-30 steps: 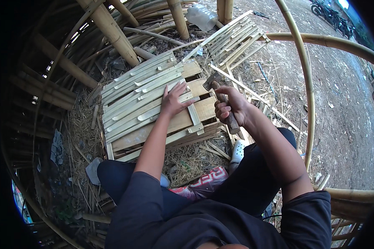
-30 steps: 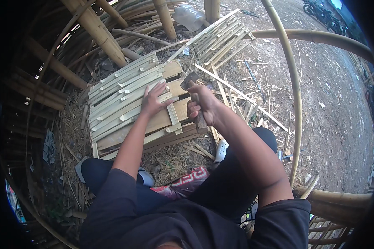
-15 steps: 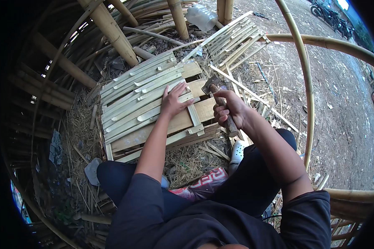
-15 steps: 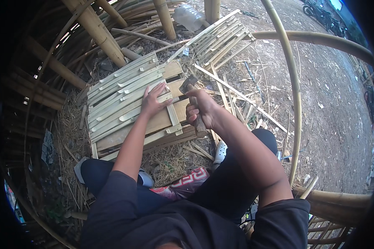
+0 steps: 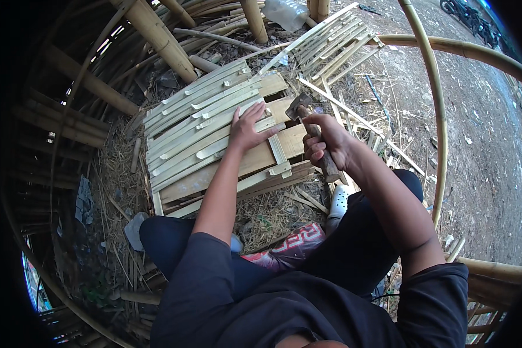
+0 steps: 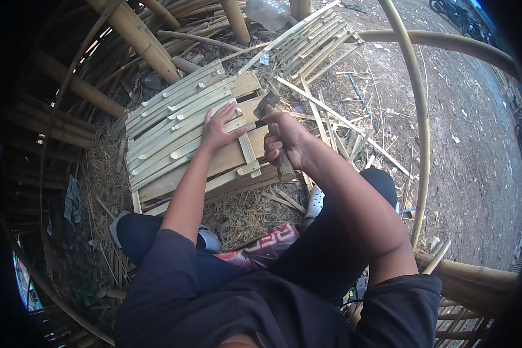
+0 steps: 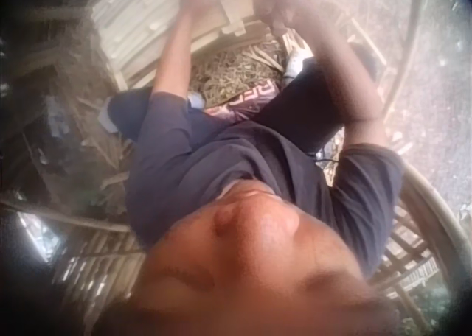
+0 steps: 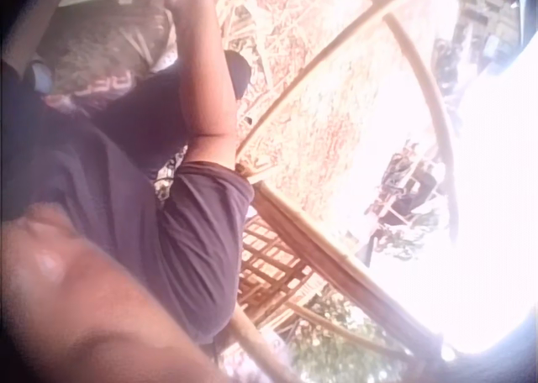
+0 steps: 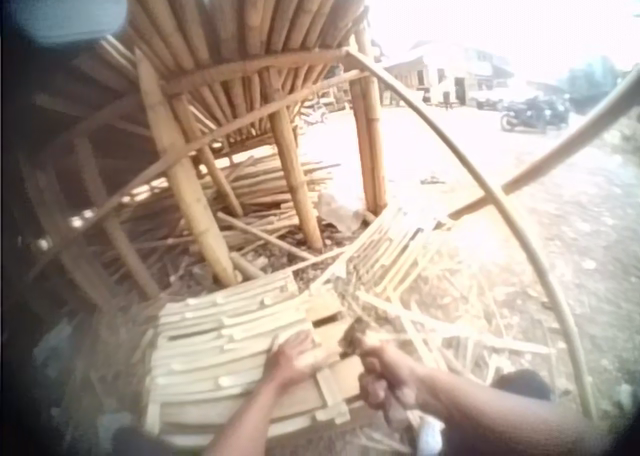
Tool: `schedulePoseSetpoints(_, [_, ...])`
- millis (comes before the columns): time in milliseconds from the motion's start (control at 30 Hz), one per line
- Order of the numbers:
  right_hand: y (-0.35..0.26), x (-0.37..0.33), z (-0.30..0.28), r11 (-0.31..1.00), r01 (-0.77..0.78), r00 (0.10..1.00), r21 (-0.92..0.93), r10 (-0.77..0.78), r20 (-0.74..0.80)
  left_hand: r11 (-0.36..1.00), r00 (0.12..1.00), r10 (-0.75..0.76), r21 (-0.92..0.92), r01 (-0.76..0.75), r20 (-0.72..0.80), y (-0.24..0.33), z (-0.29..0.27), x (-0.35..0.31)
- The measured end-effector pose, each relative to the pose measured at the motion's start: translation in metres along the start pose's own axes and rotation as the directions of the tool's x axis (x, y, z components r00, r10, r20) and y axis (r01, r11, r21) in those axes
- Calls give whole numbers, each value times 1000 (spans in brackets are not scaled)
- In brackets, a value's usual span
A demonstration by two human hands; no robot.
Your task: The person constructs a panel by hammering small wooden pegs into bamboo strips arranged on a frame, then retrieves more pegs from a plastic bag to continue the assembly.
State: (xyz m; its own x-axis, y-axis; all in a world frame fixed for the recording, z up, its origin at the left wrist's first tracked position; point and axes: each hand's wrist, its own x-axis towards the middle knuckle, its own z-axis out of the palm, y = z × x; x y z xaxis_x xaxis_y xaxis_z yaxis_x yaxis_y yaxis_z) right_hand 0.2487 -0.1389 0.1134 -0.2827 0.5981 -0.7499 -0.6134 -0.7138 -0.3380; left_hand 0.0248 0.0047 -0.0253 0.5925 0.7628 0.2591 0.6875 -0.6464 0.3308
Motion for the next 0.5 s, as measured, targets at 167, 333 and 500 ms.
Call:
schedulePoseSetpoints(167, [10,7,-3,981,67,998,-185,-66,11,995,999,40,-94,-40,-5,-12,2,1])
schedulePoseSetpoints(333, [16,20,-1,933,86,991,-349,-117,-71,974,994,106,-199,-107,-16,-23,2,2])
schedulePoseSetpoints(500, [23,40,-10,786,62,980,-615,-164,-110,964,993,118,-237,-119,-19,-26,1,2])
